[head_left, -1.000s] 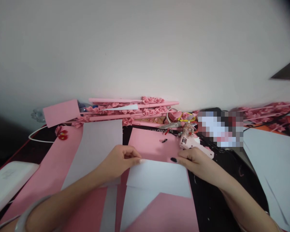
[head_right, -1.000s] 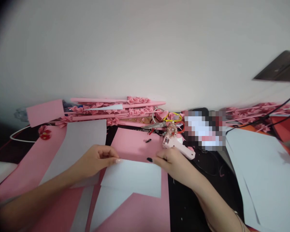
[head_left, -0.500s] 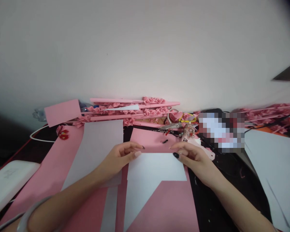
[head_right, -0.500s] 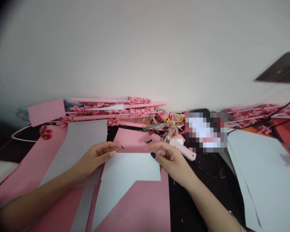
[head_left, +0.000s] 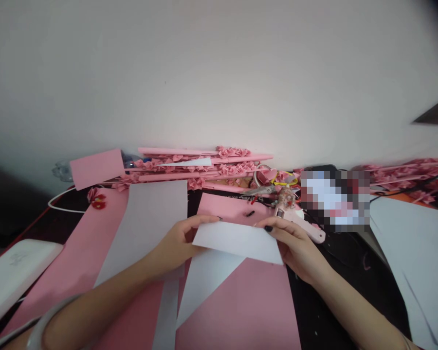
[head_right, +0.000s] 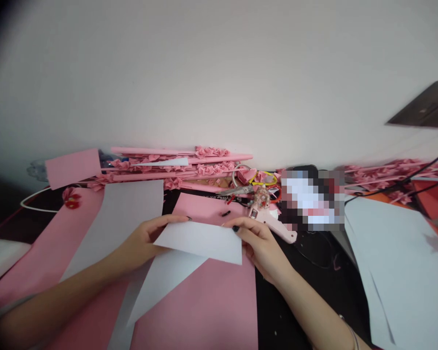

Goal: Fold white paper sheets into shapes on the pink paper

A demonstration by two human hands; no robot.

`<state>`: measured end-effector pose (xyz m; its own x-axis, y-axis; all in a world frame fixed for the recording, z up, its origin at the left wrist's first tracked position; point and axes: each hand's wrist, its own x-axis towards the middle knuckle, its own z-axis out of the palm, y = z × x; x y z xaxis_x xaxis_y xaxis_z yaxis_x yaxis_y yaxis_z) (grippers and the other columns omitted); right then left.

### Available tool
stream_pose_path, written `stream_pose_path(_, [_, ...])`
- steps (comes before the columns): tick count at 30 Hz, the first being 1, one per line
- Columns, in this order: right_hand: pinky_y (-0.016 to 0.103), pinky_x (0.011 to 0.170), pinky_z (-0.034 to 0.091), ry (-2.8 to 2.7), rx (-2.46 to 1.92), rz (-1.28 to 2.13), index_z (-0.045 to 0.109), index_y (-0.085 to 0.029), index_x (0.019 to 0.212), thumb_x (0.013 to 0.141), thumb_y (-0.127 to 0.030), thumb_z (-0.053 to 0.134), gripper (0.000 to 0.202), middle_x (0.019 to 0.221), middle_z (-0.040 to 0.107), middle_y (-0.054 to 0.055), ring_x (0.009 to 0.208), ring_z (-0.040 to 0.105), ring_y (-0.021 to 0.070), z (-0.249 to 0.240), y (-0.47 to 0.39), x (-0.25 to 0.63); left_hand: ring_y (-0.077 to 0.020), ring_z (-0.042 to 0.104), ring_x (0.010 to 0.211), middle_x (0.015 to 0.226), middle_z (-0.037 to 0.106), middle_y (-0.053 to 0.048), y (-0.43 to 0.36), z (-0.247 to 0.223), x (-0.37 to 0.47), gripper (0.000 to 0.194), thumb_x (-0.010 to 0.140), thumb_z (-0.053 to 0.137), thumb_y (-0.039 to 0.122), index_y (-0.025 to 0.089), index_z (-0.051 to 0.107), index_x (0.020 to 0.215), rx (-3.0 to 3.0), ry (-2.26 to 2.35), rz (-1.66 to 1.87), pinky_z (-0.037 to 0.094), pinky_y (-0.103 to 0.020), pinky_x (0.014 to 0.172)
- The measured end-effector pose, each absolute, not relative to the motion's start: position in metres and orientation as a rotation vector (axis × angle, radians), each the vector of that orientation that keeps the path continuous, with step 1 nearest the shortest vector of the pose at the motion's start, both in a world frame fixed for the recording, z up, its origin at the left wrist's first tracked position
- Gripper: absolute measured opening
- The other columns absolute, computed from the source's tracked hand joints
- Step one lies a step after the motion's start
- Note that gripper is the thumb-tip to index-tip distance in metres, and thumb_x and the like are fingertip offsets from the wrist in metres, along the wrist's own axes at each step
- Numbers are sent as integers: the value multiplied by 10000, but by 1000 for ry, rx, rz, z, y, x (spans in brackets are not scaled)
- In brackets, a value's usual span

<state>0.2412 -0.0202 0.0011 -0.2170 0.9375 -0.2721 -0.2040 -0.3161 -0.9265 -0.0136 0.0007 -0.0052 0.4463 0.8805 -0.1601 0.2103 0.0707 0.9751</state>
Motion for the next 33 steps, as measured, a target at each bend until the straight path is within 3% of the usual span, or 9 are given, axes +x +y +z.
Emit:
stream_pose_path(4, [258, 469, 466, -1124, -957, 1756, 579, -182, 1072, 740, -449, 615, 427, 755, 619, 59, 605, 586, 163, 0, -20, 241, -197, 569, 942, 1081, 619, -27, 2, -7, -14, 260, 814, 529, 325, 223, 615, 1038, 1385, 1171, 757, 447, -265, 753])
stream_pose_path(6, [261, 493, 474, -1214, -967, 1723, 550, -176, 1111, 718, -428, 651, 478, 777, 628, 64, 663, 603, 180, -1, -19, 242, -174, 574, 838, 942, 645, -15, 2, -7, -14, 262, 826, 513, 384, 209, 639, 974, 1380, 1241, 774, 437, -238, 673])
stream_pose_path(9, [253, 529, 471, -1316, -1150, 1579, 604, -147, 909, 783, -337, 608, 227, 730, 644, 50, 580, 587, 136, -5, -20, 241, -129, 516, 621, 670, 581, 13, 0, -7, -12, 289, 812, 523, 430, 164, 635, 787, 1381, 1288, 733, 369, -209, 521])
stream_pose_path(11, [250, 547, 465, -1329, -1232, 1499, 597, -139, 761, 826, -341, 548, 218, 652, 635, 36, 541, 572, 124, -6, -20, 240, -104, 459, 548, 592, 511, 27, -2, -7, -10, 316, 816, 517, 430, 146, 591, 700, 1386, 1261, 723, 327, -201, 484])
stream_pose_path(14, [250, 560, 461, -1277, -1264, 1411, 577, -155, 934, 844, -323, 517, 200, 592, 610, 0, 528, 568, 128, -6, -22, 236, -106, 466, 547, 623, 505, 31, -4, -4, -7, 269, 843, 486, 399, 173, 555, 971, 1330, 1110, 741, 348, -205, 498])
stream_pose_path(17, [246, 564, 461, -1210, -1258, 1290, 382, -223, 1236, 838, -250, 523, 422, 527, 565, -57, 495, 560, 125, -5, -24, 234, -96, 393, 477, 554, 409, 71, -6, -2, -4, 527, 862, 466, 359, 245, 247, 1328, 1322, 1078, 795, 313, -199, 470])
stream_pose_path(20, [252, 560, 468, -1175, -1222, 1195, 348, -279, 1248, 831, -209, 523, 459, 499, 509, -81, 470, 540, 119, -5, -25, 234, -90, 298, 463, 535, 290, 85, -7, -3, -4, 603, 884, 437, 330, 282, 99, 1381, 1392, 1088, 858, 264, -198, 464])
stream_pose_path(26, [237, 592, 469, -1236, -1282, 1135, 614, -234, 955, 830, -236, 521, 156, 570, 515, -38, 562, 543, 110, -10, -26, 237, -77, 299, 493, 601, 338, 56, -6, -14, -6, 377, 792, 575, 366, 255, 518, 1147, 1471, 1110, 722, 266, -196, 453])
stream_pose_path(33, [222, 492, 419, -1319, -1346, 1226, 604, -222, 1048, 735, -259, 638, 316, 615, 565, -23, 527, 501, 109, -11, -27, 233, -88, 441, 549, 701, 508, 21, -9, -13, -2, 465, 710, 666, 329, 235, 519, 1140, 1310, 1065, 688, 377, -191, 482])
